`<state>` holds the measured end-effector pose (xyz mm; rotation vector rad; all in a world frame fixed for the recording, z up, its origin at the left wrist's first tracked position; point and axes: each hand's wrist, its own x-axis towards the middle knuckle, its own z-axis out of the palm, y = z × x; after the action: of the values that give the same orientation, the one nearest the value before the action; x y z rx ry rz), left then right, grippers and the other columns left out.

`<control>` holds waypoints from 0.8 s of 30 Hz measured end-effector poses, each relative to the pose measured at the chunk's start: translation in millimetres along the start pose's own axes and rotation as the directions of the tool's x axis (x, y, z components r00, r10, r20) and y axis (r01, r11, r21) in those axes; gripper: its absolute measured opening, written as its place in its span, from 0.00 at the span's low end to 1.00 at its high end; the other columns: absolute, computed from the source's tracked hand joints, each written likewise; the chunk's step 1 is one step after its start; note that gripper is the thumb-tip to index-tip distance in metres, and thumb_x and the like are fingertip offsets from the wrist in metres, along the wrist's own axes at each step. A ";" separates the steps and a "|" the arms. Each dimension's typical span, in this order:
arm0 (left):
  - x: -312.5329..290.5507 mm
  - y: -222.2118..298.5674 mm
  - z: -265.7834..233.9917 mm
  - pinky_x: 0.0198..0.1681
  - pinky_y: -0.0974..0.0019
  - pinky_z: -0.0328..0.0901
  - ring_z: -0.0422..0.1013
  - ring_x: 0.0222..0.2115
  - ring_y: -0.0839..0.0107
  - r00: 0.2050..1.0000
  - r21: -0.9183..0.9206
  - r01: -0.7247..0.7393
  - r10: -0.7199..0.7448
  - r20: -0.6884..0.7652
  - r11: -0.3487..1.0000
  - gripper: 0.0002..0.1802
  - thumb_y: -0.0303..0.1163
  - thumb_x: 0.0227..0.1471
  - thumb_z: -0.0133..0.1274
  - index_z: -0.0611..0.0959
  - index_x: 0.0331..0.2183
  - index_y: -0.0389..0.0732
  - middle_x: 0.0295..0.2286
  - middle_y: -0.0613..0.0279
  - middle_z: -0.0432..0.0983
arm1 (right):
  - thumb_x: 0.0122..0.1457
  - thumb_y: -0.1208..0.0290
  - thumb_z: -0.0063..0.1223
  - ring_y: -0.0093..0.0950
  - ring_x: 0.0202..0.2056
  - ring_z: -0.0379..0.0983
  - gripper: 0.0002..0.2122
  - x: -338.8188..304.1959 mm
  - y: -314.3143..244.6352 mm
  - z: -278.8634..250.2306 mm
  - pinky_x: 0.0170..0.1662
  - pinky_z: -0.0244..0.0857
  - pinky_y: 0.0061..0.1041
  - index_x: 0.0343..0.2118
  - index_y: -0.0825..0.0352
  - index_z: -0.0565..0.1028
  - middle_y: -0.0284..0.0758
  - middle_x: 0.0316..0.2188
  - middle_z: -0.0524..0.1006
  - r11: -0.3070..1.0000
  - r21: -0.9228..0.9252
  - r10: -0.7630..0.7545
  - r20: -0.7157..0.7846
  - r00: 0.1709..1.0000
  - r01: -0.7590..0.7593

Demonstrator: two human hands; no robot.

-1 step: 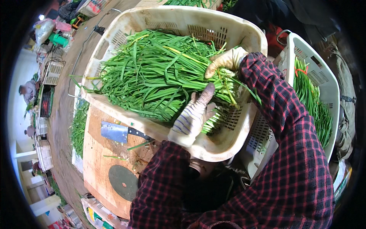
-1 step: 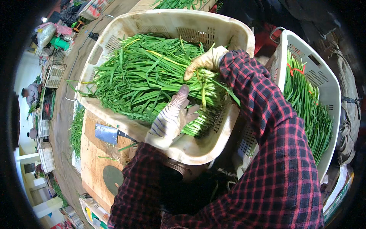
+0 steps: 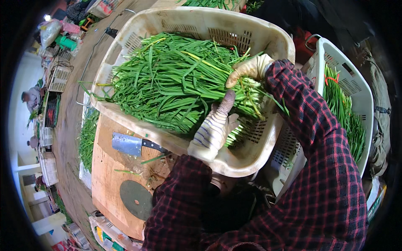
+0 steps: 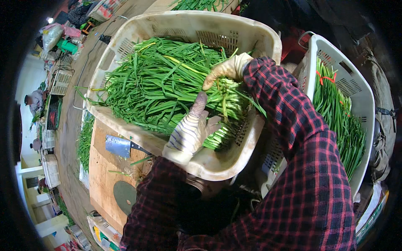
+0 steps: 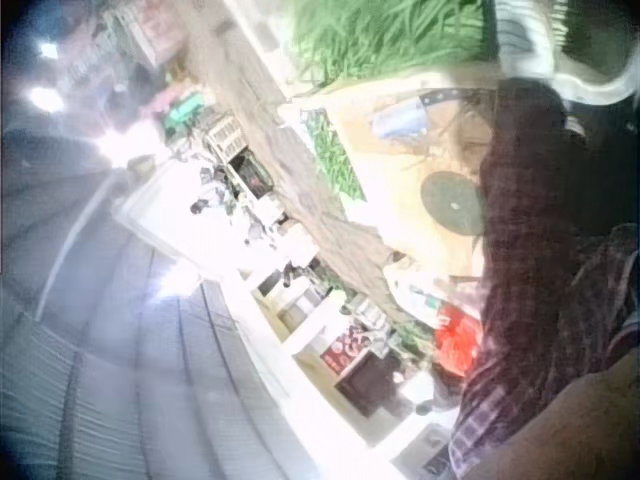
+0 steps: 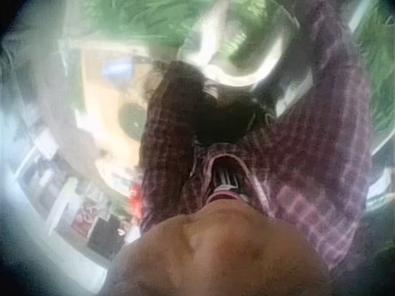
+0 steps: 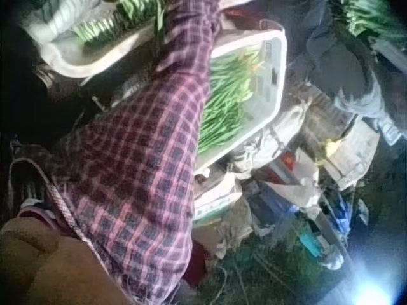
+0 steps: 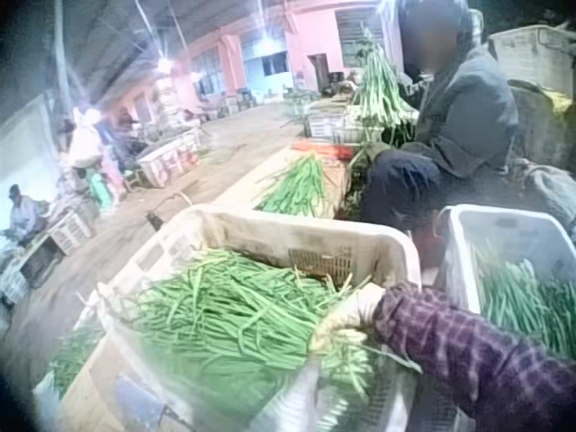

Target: The person bundles chives by hand with a red tie and trims the roots using a cleaver on a wooden board. They place finished bundles into a plastic crate and retrieve more chives from a bulk container to repeat the process.

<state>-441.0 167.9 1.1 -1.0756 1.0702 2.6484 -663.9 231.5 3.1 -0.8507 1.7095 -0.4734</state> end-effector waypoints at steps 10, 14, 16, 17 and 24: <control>-2.8 -35.3 -22.3 0.34 0.66 0.62 0.61 0.25 0.73 0.943 0.420 -0.134 0.245 -0.223 0.898 0.36 0.34 0.51 0.51 0.60 0.61 0.52 0.29 0.61 0.62 | 0.35 0.39 0.67 0.38 0.50 0.69 0.54 -20.6 -28.9 71.0 0.54 0.61 0.30 0.56 0.82 0.59 0.51 0.49 0.71 0.992 -0.121 -0.039 -0.091 0.995 0.028; -37.2 6.1 7.0 0.41 0.67 0.57 0.60 0.33 0.71 0.949 0.081 -0.219 0.231 -0.213 0.972 0.39 0.58 0.54 0.46 0.66 0.58 0.41 0.36 0.59 0.64 | 0.36 0.43 0.66 0.35 0.34 0.73 0.36 -47.4 -70.3 61.7 0.40 0.65 0.33 0.35 0.78 0.77 0.47 0.33 0.78 0.974 -0.220 -0.103 -0.231 0.968 0.052; -63.2 46.1 13.0 0.54 0.65 0.56 0.64 0.45 0.66 0.882 0.007 -0.444 0.439 -0.173 0.896 0.47 0.65 0.50 0.47 0.67 0.57 0.35 0.50 0.54 0.68 | 0.40 0.44 0.64 0.33 0.27 0.73 0.30 -53.2 -128.7 45.7 0.35 0.66 0.31 0.27 0.75 0.79 0.44 0.22 0.77 0.927 -0.353 -0.220 -0.234 0.947 0.128; -73.1 71.4 10.7 0.54 0.64 0.57 0.65 0.45 0.66 0.829 -0.037 -0.546 0.534 -0.163 0.837 0.46 0.65 0.50 0.47 0.68 0.56 0.35 0.48 0.54 0.69 | 0.42 0.45 0.65 0.30 0.24 0.74 0.26 -29.2 -142.6 34.3 0.32 0.68 0.29 0.24 0.71 0.79 0.40 0.20 0.77 0.854 -0.380 -0.463 -0.247 0.851 0.355; -108.4 214.3 -31.0 0.50 0.55 0.64 0.69 0.43 0.59 0.555 -0.562 -0.739 0.808 -0.197 0.371 0.35 0.60 0.48 0.53 0.75 0.48 0.42 0.45 0.56 0.73 | 0.48 0.53 0.61 0.37 0.30 0.76 0.20 -55.9 -366.3 73.4 0.35 0.70 0.33 0.32 0.68 0.80 0.41 0.28 0.80 0.659 -0.727 -0.617 -0.376 0.691 0.193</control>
<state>-411.4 5.5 178.4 -0.4261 0.8493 3.9815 -477.9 39.1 269.7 -1.8081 2.3209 -0.5117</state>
